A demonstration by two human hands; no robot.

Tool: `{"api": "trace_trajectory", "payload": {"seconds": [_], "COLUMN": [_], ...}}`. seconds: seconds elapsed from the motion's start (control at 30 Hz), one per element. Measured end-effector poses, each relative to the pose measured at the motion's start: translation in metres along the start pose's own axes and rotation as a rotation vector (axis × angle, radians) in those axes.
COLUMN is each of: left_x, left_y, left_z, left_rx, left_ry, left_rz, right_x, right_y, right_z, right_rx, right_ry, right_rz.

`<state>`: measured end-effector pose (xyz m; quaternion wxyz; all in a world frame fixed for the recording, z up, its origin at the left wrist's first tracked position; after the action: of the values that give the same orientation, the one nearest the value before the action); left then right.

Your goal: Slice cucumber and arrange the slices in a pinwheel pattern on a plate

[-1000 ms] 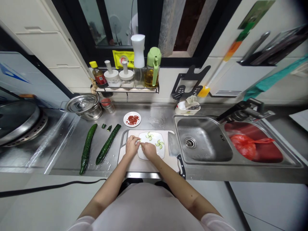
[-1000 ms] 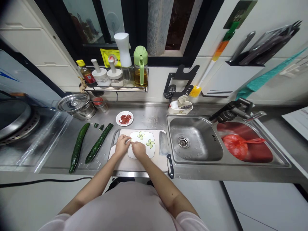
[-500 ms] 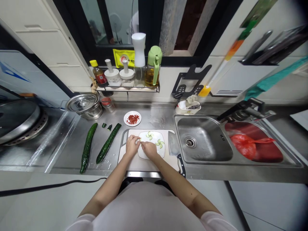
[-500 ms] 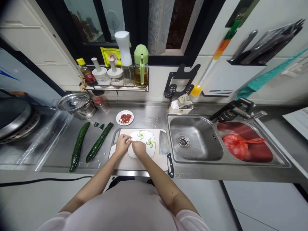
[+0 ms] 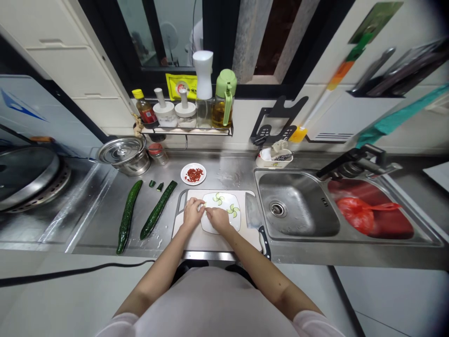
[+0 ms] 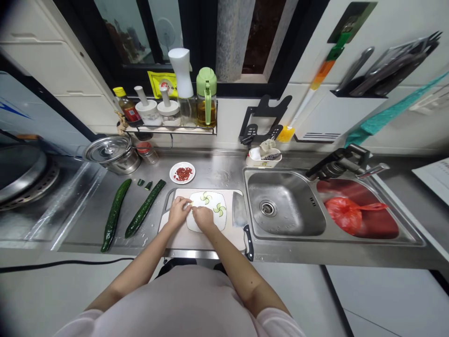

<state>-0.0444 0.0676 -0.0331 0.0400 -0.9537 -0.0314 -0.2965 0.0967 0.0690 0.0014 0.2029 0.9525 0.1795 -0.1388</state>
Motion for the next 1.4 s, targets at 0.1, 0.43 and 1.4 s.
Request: {"api": "trace_trajectory", "payload": {"seconds": [0.1, 0.43, 1.4], "left_x": [0.0010, 0.0000, 0.0011], "left_y": [0.0009, 0.0000, -0.0019], "left_z": [-0.0009, -0.0004, 0.0041], "left_rx": [0.005, -0.006, -0.019], "left_ry": [-0.001, 0.001, -0.017], "left_rz": [0.000, -0.001, 0.007], "right_x": [0.0002, -0.0015, 0.0044], "right_y": [0.0003, 0.0044, 0.0078], "right_z": [-0.0006, 0.0009, -0.0028], "right_rx": [0.007, 0.000, -0.012], "right_ry": [-0.001, -0.037, -0.011], "right_rz": [-0.010, 0.002, 0.001]}}
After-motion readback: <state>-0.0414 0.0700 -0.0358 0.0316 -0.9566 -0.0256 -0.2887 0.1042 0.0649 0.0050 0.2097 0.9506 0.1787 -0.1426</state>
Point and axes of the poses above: each hand's wrist, its own y-axis away from the middle knuckle, its own z-axis out of the palm, x = y × z, the point moved 2 cm from there along -y, towards the middle knuckle, and after that the axes turned 6 degrees about -y, right-handed, at the moved point
